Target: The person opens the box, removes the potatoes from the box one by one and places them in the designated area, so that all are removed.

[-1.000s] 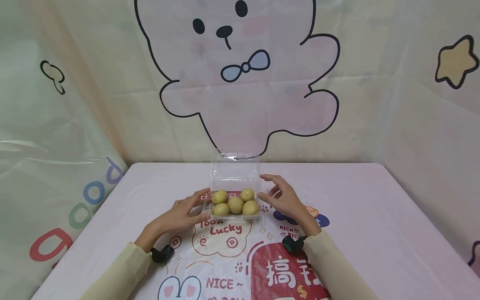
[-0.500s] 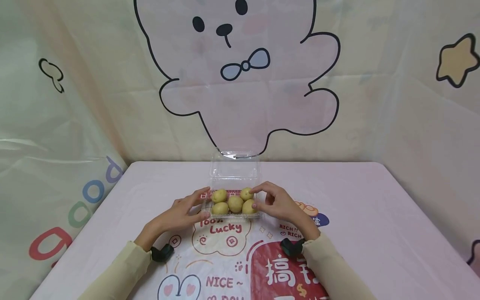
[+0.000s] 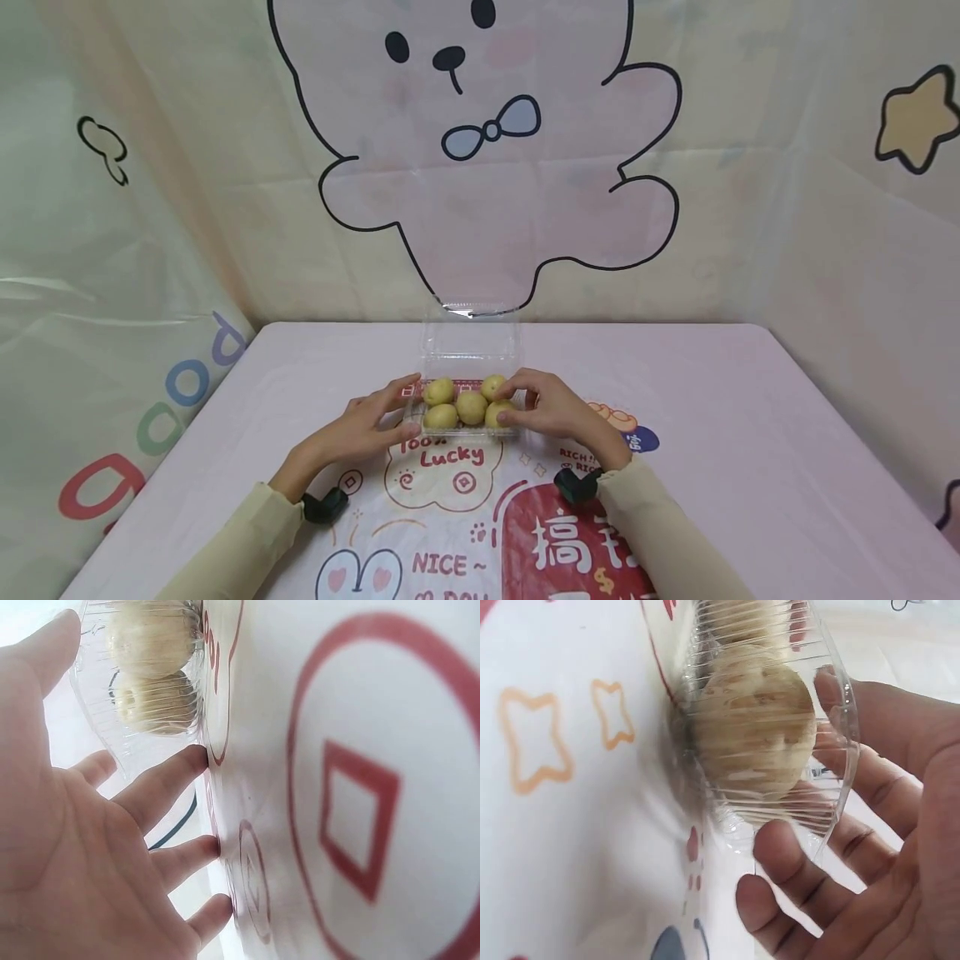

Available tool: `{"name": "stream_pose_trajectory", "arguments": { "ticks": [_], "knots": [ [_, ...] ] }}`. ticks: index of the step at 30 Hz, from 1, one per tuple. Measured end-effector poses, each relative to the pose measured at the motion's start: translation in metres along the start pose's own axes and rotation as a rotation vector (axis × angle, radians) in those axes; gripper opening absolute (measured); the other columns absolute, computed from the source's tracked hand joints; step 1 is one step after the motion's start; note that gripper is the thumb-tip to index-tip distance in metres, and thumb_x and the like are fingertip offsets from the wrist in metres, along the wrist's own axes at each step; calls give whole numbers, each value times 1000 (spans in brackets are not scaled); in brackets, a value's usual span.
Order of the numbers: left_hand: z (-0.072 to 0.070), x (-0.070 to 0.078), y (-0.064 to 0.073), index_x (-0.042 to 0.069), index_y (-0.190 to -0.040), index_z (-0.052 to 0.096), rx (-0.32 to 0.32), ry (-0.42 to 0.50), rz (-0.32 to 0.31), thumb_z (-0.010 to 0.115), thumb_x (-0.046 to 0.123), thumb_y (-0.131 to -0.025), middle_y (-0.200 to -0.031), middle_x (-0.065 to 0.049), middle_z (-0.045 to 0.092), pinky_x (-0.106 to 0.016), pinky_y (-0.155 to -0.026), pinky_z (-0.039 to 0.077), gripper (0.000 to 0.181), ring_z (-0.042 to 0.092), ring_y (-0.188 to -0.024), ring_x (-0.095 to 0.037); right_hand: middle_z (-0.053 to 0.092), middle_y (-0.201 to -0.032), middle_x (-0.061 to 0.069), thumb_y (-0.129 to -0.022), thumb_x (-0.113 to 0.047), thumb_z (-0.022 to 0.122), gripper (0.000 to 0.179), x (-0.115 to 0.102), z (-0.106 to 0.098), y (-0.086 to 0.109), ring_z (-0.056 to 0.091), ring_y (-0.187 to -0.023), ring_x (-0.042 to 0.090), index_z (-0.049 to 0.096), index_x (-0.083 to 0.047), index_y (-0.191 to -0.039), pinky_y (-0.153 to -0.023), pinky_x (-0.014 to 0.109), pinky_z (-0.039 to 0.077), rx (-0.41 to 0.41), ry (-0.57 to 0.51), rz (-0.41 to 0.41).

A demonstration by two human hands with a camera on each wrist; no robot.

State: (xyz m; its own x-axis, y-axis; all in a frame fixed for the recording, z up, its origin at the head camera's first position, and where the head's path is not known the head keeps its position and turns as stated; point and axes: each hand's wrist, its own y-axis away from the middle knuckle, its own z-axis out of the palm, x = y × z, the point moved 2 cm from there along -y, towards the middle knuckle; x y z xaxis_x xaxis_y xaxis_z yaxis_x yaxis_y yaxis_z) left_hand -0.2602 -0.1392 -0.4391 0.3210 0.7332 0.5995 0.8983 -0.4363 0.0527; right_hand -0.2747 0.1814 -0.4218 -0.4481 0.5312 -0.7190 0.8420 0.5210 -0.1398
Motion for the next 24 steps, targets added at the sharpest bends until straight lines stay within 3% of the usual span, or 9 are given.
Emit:
{"name": "stream_pose_trajectory", "arguments": {
  "ticks": [7,15,24],
  "knots": [
    [-1,0,1,40,-162,19,-5,6,1,61,66,-92,-157,-2,50,-62,-124,14,85,27,-156,-31,69,-108,-4,-88,-34,81,27,0,2,-8,59,-80,16,74,-24,-112,-66,29,49,-61,12,71],
    [-2,2,2,39,-162,20,-6,-2,-8,61,66,-92,-157,-4,50,-63,-124,14,85,26,-157,-33,70,-109,-2,-88,-32,80,28,3,4,-10,59,-80,17,76,-23,-114,-68,29,49,-76,-8,42],
    [-2,2,1,40,-162,19,-7,-5,-20,61,65,-93,-157,-4,50,-62,-125,13,84,22,-158,-32,73,-105,0,-85,-32,83,36,3,10,-12,57,-76,12,77,-16,-116,-67,24,49,-21,-1,-18]
  ]
}}
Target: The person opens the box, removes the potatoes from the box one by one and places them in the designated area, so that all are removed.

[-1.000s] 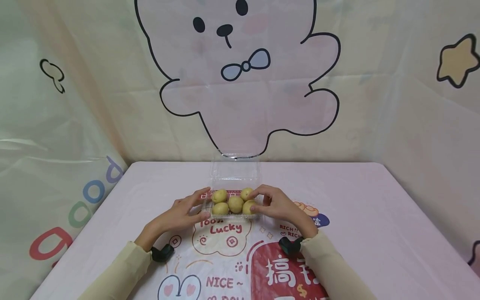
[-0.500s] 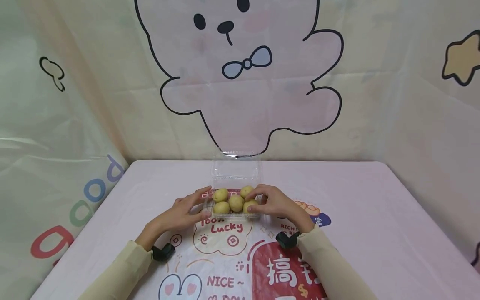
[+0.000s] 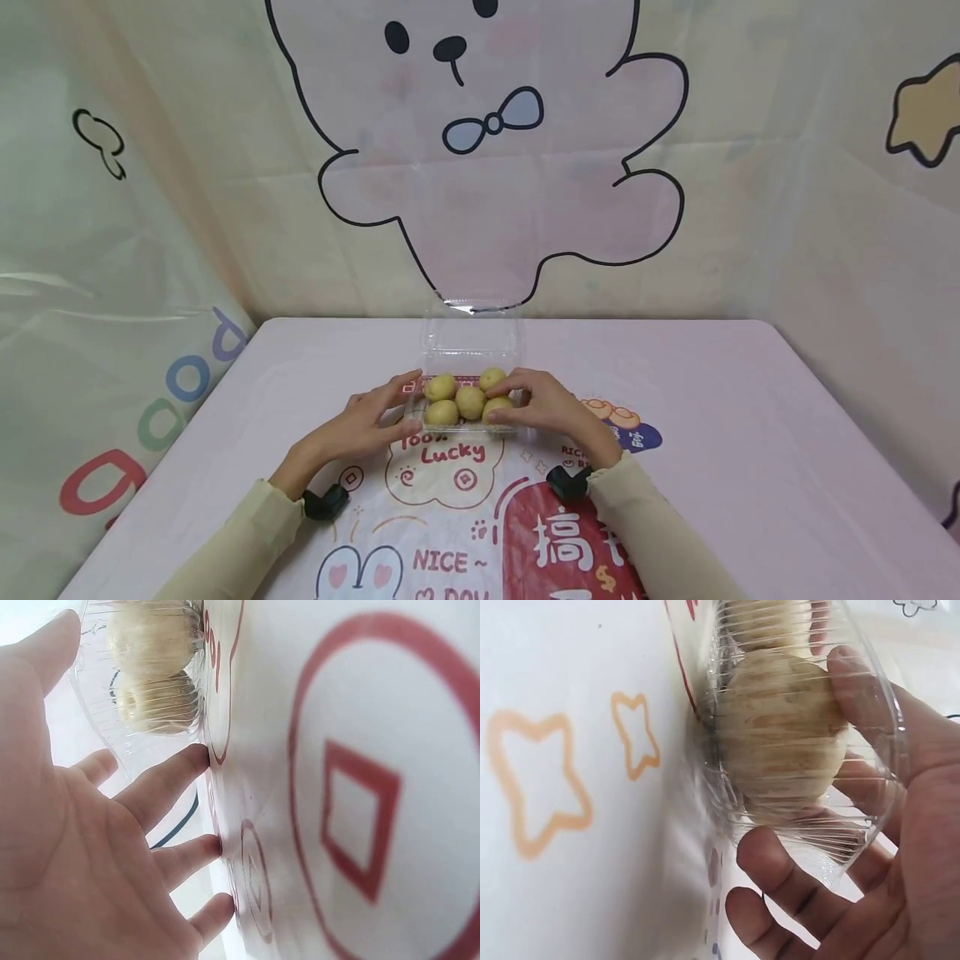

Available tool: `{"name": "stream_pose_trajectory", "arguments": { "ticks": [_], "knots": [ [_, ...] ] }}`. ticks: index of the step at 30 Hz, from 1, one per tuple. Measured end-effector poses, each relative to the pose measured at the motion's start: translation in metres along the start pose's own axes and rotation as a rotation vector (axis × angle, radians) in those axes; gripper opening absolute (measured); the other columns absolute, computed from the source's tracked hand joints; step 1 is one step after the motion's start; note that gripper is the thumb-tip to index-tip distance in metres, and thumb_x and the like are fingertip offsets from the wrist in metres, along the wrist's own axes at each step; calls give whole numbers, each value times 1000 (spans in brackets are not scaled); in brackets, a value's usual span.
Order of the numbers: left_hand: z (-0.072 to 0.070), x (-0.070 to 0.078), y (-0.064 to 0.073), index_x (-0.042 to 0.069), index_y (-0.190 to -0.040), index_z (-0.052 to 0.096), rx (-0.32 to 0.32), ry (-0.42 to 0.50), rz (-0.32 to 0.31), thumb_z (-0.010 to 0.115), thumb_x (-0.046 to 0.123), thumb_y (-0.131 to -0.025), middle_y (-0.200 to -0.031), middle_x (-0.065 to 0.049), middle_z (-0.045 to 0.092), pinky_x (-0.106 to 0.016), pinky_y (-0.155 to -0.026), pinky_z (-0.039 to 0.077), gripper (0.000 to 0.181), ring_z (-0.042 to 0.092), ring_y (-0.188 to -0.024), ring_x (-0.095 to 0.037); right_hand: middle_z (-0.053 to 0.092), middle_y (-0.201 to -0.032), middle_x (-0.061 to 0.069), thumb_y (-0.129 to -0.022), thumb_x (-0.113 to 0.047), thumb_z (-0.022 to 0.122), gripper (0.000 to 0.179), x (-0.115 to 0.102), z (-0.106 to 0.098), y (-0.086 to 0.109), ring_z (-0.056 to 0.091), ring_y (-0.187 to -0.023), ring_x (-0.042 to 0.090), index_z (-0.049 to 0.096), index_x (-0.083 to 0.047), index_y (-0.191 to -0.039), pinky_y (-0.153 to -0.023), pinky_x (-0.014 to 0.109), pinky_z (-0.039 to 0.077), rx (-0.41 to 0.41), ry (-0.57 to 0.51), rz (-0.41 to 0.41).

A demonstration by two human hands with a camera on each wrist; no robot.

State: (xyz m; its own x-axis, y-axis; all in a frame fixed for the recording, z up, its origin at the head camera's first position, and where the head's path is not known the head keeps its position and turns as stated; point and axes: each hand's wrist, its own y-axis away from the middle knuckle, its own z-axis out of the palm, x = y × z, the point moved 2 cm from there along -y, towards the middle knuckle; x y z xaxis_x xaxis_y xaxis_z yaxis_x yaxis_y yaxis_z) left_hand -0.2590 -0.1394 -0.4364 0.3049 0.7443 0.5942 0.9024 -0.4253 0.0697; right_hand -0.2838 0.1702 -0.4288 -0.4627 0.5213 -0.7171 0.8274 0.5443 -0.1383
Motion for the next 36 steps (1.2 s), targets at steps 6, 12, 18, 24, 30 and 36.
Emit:
{"name": "stream_pose_trajectory", "arguments": {
  "ticks": [6,12,18,24,30,36],
  "knots": [
    [1,0,0,40,-162,19,0,3,-1,60,66,-93,-157,-3,50,-61,-125,13,85,23,-158,-31,74,-105,-3,-83,-38,85,42,-4,0,-1,57,-82,15,77,-16,-118,-72,27,48,-6,44,43],
    [1,0,0,41,-162,19,-4,6,-3,60,67,-92,-158,-3,49,-61,-125,13,85,23,-158,-32,75,-107,-6,-81,-41,86,43,-4,2,-3,62,-101,15,78,-18,-115,-93,42,51,6,73,71],
    [0,1,0,39,-162,20,1,2,1,61,67,-92,-157,-3,50,-62,-125,14,86,23,-158,-32,75,-106,-7,-80,-40,87,41,-2,4,-3,61,-98,14,78,-20,-114,-89,39,50,25,53,66],
    [1,1,0,40,-162,19,1,0,-1,61,67,-92,-157,-3,50,-62,-125,14,85,23,-158,-32,74,-103,-9,-79,-41,87,40,1,6,-1,59,-94,13,78,-23,-113,-86,35,49,40,31,59],
    [1,1,0,41,-162,19,6,0,-5,60,68,-92,-157,-3,50,-61,-125,13,85,24,-158,-32,75,-103,-10,-78,-43,88,41,-1,7,0,61,-96,12,78,-23,-113,-87,36,50,59,41,49],
    [2,0,0,40,-162,20,11,-8,1,60,68,-92,-157,-3,50,-61,-125,14,86,25,-157,-32,76,-106,-8,-78,-42,88,42,-2,8,1,64,-100,13,78,-22,-114,-89,39,52,79,54,25]
  ]
}}
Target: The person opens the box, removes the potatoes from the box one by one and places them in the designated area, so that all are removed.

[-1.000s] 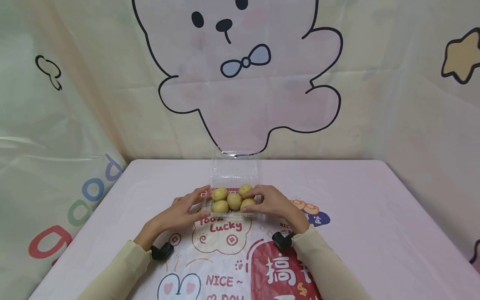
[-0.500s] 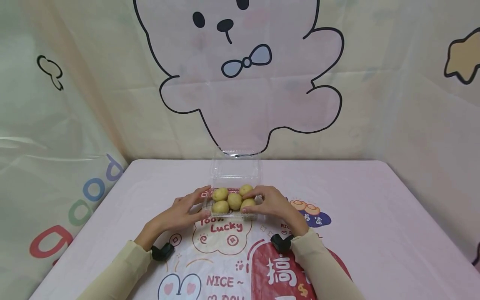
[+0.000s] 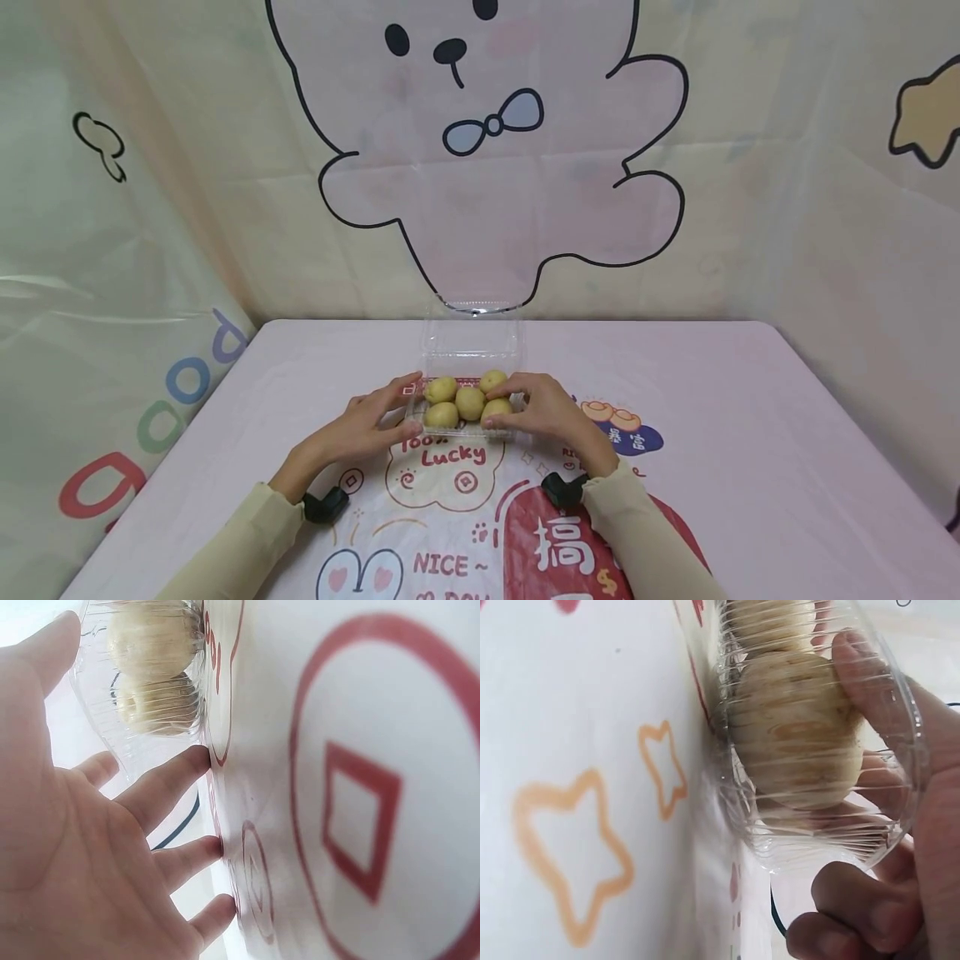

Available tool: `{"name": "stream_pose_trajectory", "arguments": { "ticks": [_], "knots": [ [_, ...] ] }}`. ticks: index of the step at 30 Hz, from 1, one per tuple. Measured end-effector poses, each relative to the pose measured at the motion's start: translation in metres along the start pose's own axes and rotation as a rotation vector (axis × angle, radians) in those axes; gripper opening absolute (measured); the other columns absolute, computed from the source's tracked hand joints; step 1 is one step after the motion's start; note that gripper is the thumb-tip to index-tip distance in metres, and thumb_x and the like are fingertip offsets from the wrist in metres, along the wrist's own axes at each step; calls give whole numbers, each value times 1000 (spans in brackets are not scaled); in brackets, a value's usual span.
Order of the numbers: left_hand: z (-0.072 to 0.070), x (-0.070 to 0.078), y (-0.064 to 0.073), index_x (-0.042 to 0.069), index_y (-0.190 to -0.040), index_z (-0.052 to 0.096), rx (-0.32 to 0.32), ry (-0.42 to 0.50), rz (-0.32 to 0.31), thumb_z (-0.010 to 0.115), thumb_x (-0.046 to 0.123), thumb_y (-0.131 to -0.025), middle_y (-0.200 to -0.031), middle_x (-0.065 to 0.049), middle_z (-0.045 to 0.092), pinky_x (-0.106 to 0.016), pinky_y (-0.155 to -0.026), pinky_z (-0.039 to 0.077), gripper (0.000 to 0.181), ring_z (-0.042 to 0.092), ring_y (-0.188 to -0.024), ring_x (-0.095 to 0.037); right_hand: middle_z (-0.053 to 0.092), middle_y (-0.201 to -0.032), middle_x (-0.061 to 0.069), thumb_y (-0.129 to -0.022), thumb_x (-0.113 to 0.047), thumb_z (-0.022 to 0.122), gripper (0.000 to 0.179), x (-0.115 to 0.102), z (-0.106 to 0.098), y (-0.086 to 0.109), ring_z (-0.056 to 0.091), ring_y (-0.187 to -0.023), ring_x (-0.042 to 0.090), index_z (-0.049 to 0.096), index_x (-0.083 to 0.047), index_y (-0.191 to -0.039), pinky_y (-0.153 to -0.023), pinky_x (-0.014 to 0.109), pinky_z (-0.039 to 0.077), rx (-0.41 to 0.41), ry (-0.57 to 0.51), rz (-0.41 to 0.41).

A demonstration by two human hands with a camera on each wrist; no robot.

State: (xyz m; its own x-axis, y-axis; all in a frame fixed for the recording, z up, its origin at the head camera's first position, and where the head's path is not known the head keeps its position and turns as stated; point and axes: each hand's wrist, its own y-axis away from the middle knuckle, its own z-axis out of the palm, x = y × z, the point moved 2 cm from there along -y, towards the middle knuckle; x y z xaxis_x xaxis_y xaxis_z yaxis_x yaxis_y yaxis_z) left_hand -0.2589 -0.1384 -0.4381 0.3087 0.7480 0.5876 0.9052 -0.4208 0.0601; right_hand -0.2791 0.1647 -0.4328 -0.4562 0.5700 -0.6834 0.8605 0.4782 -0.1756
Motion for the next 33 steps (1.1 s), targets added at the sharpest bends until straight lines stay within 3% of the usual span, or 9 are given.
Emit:
{"name": "stream_pose_trajectory", "arguments": {
  "ticks": [6,15,27,33],
  "knots": [
    [1,0,0,38,-162,20,2,-5,3,61,65,-93,-156,-2,51,-61,-125,15,85,25,-157,-32,76,-107,-7,-78,-42,87,44,-2,-1,2,66,-102,15,78,-19,-115,-90,43,54,26,2,-43],
    [1,-1,0,39,-162,21,4,-5,9,61,65,-93,-156,-3,52,-62,-124,16,84,25,-157,-32,74,-99,-12,-76,-40,90,43,1,0,3,61,-89,7,79,-21,-112,-78,28,48,86,21,-68],
    [0,1,2,39,-162,21,2,-2,-3,62,65,-92,-155,-3,52,-63,-124,14,85,23,-158,-33,74,-100,-11,-76,-41,90,44,3,-5,5,60,-87,9,79,-18,-112,-73,26,45,174,0,-97],
    [-1,2,2,38,-162,22,3,-2,-4,63,63,-93,-155,-3,52,-64,-124,14,84,23,-158,-33,75,-103,-5,-77,-32,91,42,4,-8,3,41,-62,7,79,-15,-113,-54,22,32,230,-37,-153]
  ]
}}
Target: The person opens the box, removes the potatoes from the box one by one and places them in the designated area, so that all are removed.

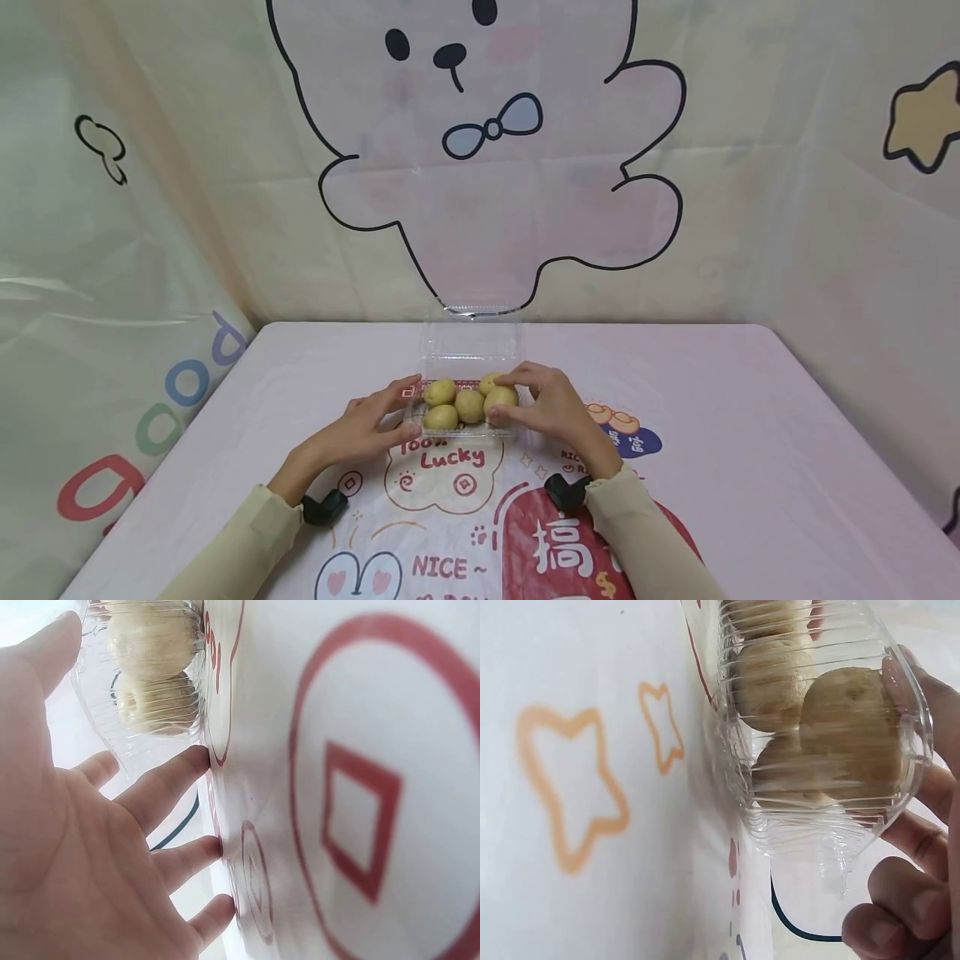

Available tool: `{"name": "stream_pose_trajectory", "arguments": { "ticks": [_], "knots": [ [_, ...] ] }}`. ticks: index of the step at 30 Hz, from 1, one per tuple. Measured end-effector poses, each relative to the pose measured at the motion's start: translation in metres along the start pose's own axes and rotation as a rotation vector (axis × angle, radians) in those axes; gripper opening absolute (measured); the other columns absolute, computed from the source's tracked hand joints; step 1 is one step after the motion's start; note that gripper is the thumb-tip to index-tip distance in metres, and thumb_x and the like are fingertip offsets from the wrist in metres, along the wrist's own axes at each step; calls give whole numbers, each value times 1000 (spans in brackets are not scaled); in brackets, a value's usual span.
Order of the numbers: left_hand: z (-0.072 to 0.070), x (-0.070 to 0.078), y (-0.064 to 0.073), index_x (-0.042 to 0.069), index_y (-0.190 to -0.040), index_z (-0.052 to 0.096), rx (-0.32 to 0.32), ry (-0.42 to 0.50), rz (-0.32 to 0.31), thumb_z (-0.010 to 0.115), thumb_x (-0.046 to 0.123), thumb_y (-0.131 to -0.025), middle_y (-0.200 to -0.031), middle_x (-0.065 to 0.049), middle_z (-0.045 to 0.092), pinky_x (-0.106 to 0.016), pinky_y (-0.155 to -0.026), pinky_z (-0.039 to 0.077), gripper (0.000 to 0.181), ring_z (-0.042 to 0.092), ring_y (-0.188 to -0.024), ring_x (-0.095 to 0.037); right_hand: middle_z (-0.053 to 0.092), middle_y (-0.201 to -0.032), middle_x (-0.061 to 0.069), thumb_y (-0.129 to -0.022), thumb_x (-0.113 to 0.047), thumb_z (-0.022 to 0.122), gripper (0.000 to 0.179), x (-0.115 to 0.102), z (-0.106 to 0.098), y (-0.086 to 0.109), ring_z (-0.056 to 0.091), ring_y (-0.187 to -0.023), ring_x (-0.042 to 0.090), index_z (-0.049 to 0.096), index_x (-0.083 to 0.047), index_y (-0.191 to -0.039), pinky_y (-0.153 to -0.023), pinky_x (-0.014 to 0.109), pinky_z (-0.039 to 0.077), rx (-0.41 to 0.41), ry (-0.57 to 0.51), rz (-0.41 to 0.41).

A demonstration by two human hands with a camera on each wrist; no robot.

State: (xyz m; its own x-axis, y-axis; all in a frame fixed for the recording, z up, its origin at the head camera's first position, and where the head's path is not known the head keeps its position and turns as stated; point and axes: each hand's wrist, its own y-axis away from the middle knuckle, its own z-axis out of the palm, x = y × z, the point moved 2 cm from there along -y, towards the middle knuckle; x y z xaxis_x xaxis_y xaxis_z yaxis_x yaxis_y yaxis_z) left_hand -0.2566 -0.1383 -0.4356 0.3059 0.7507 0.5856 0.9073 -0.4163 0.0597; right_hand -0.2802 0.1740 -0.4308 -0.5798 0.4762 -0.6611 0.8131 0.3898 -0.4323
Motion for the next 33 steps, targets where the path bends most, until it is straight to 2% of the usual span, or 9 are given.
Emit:
{"name": "stream_pose_trajectory", "arguments": {
  "ticks": [2,9,17,20,33],
  "knots": [
    [0,0,0,38,-162,22,1,1,3,63,63,-93,-155,-3,52,-64,-124,14,84,24,-157,-33,75,-102,-3,-76,-28,91,41,0,-1,0,34,-56,6,79,-14,-113,-50,21,29,18,-19,-21],
    [0,0,0,38,-162,23,3,8,6,63,64,-92,-155,-3,52,-64,-124,14,84,24,-157,-33,75,-102,4,-74,-15,92,42,-5,-2,-1,28,-54,3,78,-8,-112,-48,19,23,61,-29,-37],
    [0,0,0,38,-162,22,-2,7,3,62,66,-92,-156,-3,52,-63,-125,14,85,23,-158,-32,74,-99,13,-72,-3,90,39,-39,-10,-1,26,-54,5,77,3,-108,-49,18,22,78,-52,-68],
    [0,0,0,38,-162,22,-2,7,1,62,66,-92,-156,-3,52,-63,-125,14,85,22,-158,-32,74,-98,13,-72,-1,90,38,-45,-12,0,26,-54,6,76,4,-107,-48,19,23,85,-57,-89],
    [1,-1,-1,37,-162,23,6,6,16,63,63,-93,-154,-4,53,-65,-123,16,84,25,-157,-33,74,-98,12,-71,-2,90,38,-49,-12,-1,25,-54,5,77,2,-107,-50,17,22,93,-72,-110]
  ]
}}
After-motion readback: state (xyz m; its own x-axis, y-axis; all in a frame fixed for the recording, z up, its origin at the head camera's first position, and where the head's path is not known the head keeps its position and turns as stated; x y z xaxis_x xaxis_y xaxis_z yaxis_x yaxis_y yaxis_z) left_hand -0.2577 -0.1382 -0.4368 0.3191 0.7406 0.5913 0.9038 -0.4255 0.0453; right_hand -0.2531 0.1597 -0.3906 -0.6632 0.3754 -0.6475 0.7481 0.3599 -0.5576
